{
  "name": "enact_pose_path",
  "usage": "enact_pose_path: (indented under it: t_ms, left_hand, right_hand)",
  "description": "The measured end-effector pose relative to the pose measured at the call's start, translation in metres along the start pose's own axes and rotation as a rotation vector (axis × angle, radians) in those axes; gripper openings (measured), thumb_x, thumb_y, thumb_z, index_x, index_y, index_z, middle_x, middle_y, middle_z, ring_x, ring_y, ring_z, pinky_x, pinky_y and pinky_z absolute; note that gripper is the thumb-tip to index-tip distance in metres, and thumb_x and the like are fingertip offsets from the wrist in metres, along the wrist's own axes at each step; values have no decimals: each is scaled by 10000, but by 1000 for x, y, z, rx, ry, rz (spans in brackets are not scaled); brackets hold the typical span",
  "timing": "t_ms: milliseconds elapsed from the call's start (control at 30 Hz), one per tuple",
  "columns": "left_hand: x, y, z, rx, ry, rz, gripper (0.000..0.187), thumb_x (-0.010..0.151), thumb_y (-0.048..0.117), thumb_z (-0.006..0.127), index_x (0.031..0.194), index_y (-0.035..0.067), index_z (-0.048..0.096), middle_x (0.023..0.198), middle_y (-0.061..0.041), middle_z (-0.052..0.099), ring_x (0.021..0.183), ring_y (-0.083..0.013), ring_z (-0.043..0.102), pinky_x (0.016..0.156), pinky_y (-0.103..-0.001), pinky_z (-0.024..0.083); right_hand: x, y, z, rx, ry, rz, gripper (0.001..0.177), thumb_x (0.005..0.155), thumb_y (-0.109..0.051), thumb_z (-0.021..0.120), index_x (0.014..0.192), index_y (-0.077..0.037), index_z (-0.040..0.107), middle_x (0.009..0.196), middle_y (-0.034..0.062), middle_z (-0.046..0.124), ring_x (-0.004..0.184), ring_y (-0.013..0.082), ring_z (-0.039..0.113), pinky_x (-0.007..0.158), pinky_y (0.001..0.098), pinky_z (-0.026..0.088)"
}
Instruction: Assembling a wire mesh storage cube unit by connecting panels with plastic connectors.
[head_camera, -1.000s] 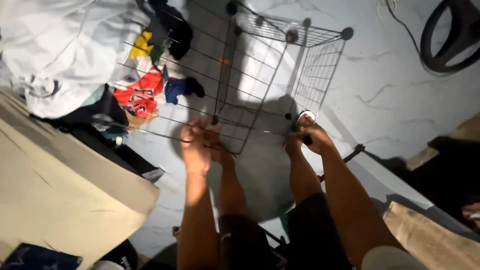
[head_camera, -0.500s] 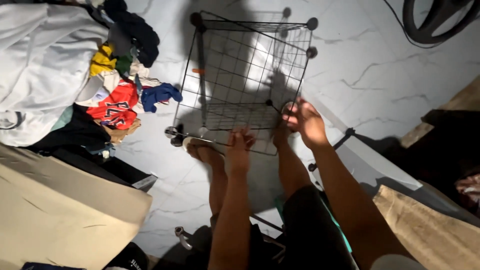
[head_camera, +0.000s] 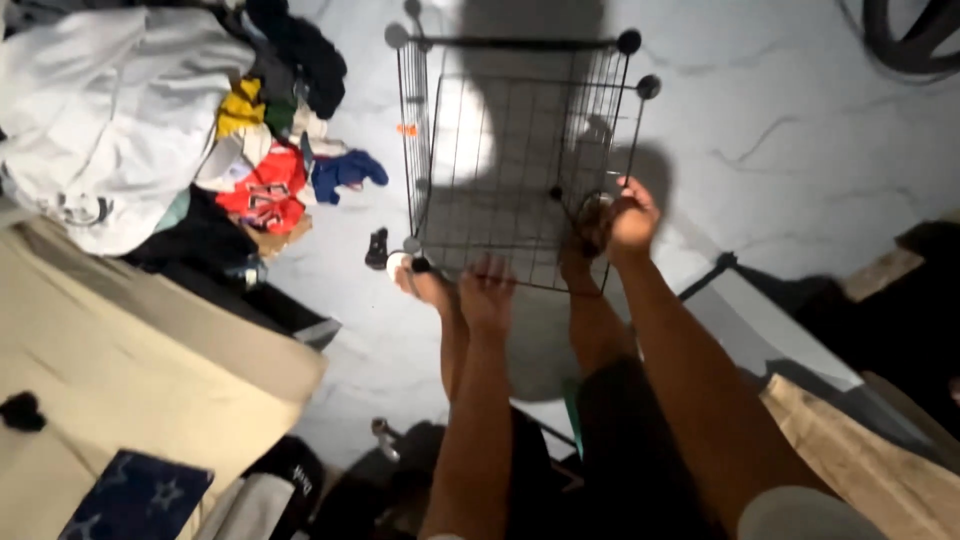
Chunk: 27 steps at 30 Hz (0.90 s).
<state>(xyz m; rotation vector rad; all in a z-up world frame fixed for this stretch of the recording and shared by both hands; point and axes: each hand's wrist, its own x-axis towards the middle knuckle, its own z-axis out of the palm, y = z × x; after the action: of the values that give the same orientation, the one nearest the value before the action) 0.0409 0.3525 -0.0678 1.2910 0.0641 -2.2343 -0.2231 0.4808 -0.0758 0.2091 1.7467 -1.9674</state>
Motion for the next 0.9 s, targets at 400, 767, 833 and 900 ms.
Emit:
enact_pose_path:
  t_ms: [400, 767, 833, 900]
  left_hand:
    - [-28, 54, 97, 70, 368, 78, 468, 1060, 523, 395, 1078, 87, 561, 1125, -96, 627, 1018, -298, 574, 807, -458, 478]
    - [-21, 131, 52, 90, 537, 237, 608, 1067, 601, 372, 941, 42, 575, 834, -85, 643, 702, -207, 583, 579, -308, 456]
    - [-12, 146, 32, 83, 553, 252, 622, 1068, 608, 369, 929, 38, 576, 808, -84, 645, 673, -199, 583, 558, -295, 453]
    - [-7, 162, 5, 241, 535, 209, 643, 1041, 618, 319, 887, 43, 562, 741, -69, 630, 567, -186, 524, 464, -280, 337]
  right_hand:
    - [-73, -56, 21, -128, 114, 324, 276, 1071, -295, 570, 1166, -43, 627, 876, 25, 659, 725, 137, 642, 646, 294, 551]
    - [-2, -132, 29, -61, -109, 415, 358, 1100, -229, 520, 1425, -84, 563, 1066, 80, 719, 813, 161, 687, 725, 313, 576]
    - [3, -130, 31, -89, -182, 453, 352, 1116, -205, 515, 1438, -76, 573, 1074, 86, 713, 815, 167, 682, 730, 315, 570]
    - [-1, -129, 37, -59, -172, 498, 293, 1124, -204, 500, 1361, -72, 610, 1018, 84, 713, 810, 174, 689, 737, 318, 583]
